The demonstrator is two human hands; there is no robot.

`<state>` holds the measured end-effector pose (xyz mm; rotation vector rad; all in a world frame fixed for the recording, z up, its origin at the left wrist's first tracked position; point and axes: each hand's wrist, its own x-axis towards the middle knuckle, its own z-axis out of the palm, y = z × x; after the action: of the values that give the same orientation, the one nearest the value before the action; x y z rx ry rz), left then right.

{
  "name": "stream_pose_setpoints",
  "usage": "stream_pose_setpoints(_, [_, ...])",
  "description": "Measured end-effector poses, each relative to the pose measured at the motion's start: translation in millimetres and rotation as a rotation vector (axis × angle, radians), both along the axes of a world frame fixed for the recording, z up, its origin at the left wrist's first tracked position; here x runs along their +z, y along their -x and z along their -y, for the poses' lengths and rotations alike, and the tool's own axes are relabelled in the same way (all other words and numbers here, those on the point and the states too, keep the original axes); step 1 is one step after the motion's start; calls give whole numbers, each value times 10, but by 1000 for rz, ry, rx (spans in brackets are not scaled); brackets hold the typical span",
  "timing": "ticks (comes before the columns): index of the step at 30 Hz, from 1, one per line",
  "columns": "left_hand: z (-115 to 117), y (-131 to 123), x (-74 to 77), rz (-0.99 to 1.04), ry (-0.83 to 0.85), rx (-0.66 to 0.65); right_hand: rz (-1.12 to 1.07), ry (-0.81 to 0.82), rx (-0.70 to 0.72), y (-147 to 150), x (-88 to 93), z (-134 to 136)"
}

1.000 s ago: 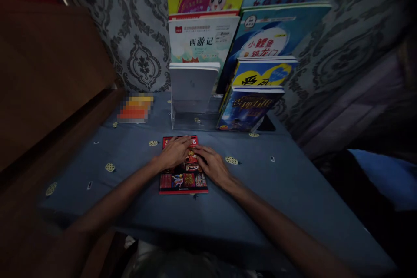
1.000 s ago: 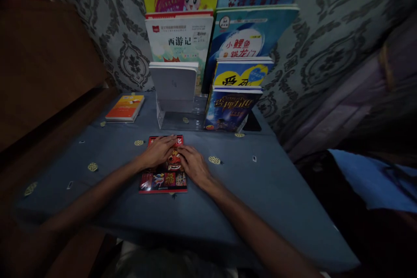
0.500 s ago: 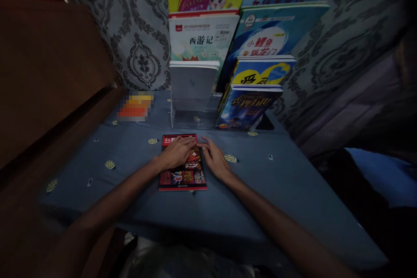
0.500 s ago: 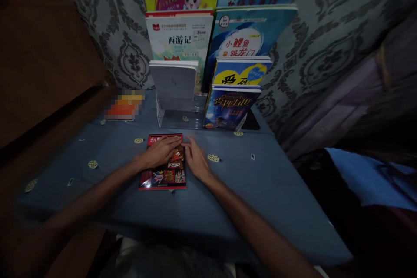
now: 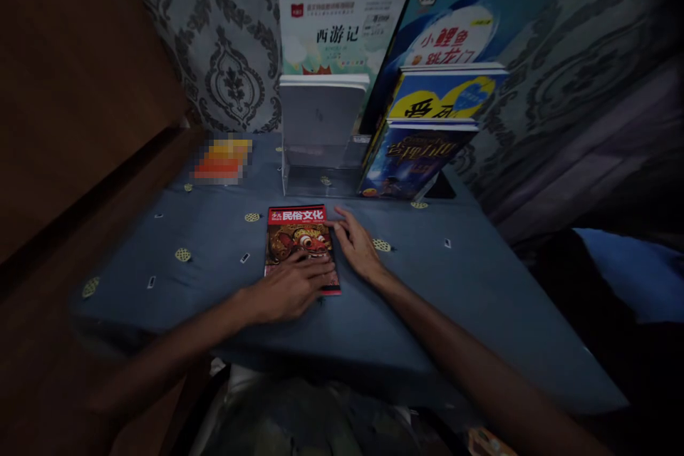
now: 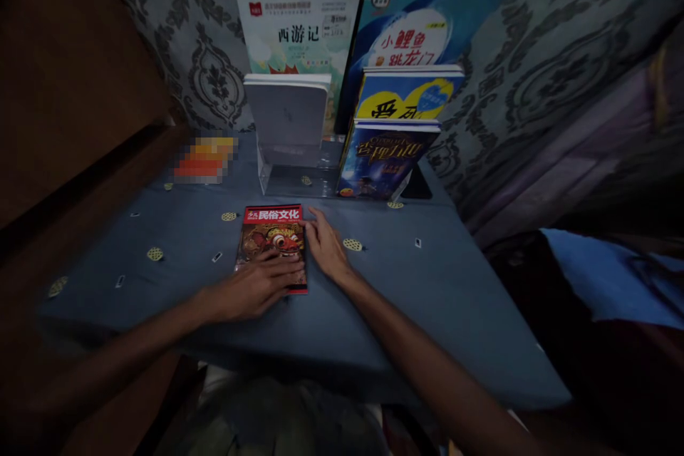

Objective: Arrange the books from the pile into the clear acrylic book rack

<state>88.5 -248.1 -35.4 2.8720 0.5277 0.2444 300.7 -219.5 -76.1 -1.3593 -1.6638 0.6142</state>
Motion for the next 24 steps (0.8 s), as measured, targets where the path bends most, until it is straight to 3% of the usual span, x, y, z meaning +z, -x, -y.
stream_pose_setpoints(4, [203,90,51,-10,31,-70,11,5,-2,4,16,6])
stream_pose_setpoints(8, [231,154,92,2,89,-94,80,-15,0,-2,23,7])
stream_pose_setpoints(11, [54,220,18,47,85,-24,173,-38,-2,-3,24,15])
stream_pose_setpoints(18, [-732,521,-318,117,-29,428,493,-60,99,101,58,-76])
stream_pose_setpoints(24, [-874,571,-409,114,-58,473,741,31,158,501,163,-132])
